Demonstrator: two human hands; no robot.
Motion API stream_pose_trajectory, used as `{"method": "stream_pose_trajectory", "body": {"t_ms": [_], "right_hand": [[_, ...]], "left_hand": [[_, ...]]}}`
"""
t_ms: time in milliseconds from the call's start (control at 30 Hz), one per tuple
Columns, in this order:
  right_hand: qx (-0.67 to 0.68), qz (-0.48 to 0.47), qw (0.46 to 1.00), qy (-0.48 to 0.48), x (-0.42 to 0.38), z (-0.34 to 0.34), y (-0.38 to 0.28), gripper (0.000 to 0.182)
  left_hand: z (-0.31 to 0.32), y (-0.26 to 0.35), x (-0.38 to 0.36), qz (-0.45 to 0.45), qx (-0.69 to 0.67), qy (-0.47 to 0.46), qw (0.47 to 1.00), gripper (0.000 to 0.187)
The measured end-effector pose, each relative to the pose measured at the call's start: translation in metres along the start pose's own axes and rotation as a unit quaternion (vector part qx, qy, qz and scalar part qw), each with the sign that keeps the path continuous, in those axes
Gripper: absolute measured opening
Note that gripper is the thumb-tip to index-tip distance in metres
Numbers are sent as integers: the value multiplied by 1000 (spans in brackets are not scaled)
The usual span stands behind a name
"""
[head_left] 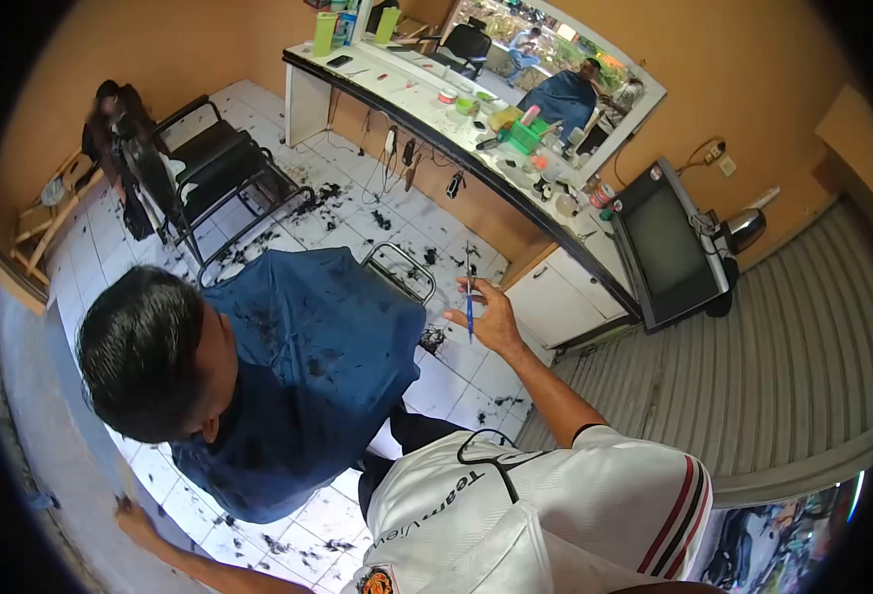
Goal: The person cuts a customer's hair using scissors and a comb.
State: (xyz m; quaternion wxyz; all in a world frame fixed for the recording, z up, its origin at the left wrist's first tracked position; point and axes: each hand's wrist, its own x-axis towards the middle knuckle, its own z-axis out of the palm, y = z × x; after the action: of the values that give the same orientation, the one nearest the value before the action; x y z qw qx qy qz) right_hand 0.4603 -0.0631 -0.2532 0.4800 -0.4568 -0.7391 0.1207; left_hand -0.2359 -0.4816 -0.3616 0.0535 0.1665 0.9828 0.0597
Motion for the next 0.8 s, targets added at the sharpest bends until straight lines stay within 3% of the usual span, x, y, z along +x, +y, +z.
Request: {"method": "stream_pose_trajectory", "body": {"t_ms": [33,67,100,133,167,233,267,333,433,500,533,600,667,733,800], "right_hand": [[-27,116,991,-62,-5,-15,5,36],[-51,230,964,-122,-7,-23,10,36],[-52,236,963,-118,-9,-23,15,36],[-21,258,960,-109,-8,-21,23,32],[11,276,956,-101,-5,-13,29,29],[127,246,959,-64,1,13,32,26],[193,245,948,-61,7,25,30,25],[186,225,950,-111,18,45,15,25],[213,192,946,-151,28,71,6,29],[168,15,960,-221,42,80,-1,32],[174,15,959,-222,48,87,3,32],[158,-67,939,-298,60,100,14,35],[165,-60,926,-335,74,114,29,37],[159,-65,908,-383,93,128,45,41],[168,-82,903,-387,112,147,58,42]], "left_hand": [[-11,-11,10,5,0,2,1000,38],[-21,-22,19,19,-140,66,988,38],[-31,-34,29,51,-273,124,953,37],[-98,22,-8,106,-284,206,930,38],[-168,81,-47,161,-282,285,902,39],[-246,131,-60,416,-123,354,829,38],[-272,159,-63,481,-71,347,802,37],[-299,218,-53,535,-18,272,800,35],[-303,301,-18,539,45,180,821,33],[-297,329,-9,530,71,152,831,31],[-297,334,-12,528,78,146,833,31],[-295,330,-38,519,72,149,838,31],[-304,323,-89,485,54,153,859,29],[-296,291,-130,390,-53,124,911,29],[-317,324,-190,389,40,123,912,24]]}}
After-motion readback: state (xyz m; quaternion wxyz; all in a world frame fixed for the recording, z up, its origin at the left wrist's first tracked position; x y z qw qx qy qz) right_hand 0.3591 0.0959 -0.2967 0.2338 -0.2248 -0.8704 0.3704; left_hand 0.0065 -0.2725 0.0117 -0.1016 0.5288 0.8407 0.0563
